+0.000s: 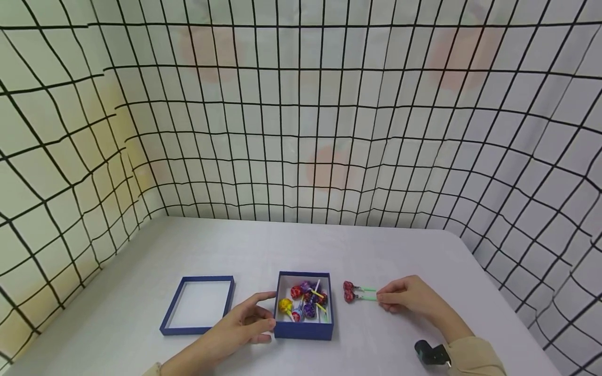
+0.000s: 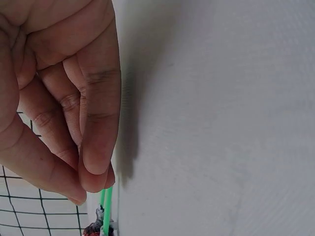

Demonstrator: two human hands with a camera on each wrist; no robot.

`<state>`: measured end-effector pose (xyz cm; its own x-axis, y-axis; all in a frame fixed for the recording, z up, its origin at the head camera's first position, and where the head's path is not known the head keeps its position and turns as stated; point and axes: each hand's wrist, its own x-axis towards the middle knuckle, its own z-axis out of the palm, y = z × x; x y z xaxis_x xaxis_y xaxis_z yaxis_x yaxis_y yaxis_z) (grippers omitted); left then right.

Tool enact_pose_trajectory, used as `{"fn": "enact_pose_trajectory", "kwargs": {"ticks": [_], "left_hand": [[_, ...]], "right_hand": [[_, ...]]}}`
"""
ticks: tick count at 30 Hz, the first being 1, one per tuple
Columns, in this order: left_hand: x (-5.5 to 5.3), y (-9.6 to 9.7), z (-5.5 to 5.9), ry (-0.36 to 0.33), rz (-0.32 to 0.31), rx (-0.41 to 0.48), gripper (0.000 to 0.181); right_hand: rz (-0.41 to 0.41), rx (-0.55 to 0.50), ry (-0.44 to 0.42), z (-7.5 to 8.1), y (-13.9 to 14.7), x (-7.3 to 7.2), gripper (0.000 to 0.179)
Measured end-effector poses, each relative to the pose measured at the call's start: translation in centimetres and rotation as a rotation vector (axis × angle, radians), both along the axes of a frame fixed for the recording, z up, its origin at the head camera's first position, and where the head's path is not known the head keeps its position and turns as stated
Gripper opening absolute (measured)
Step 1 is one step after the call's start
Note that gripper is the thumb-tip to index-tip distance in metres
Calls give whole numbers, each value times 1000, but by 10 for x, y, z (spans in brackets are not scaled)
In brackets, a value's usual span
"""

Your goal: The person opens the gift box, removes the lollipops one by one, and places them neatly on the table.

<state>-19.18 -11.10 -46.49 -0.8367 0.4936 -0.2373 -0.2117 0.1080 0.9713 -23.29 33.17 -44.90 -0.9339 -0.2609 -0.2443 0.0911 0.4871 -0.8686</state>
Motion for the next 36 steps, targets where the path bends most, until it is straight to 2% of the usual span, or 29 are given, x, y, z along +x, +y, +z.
{"fn": "enact_pose_trajectory", "kwargs": {"ticks": [12, 26, 36], "left_hand": [[0, 0, 1, 7, -3, 8, 72], [1, 0, -1, 13, 5, 3, 72], [1, 1, 0, 27, 4, 4, 73]], "right_hand": [[15, 92, 58, 18, -11, -2, 38], [60, 100, 89, 46, -43, 6, 39], [141, 84, 125, 71, -72, 11, 38]]}}
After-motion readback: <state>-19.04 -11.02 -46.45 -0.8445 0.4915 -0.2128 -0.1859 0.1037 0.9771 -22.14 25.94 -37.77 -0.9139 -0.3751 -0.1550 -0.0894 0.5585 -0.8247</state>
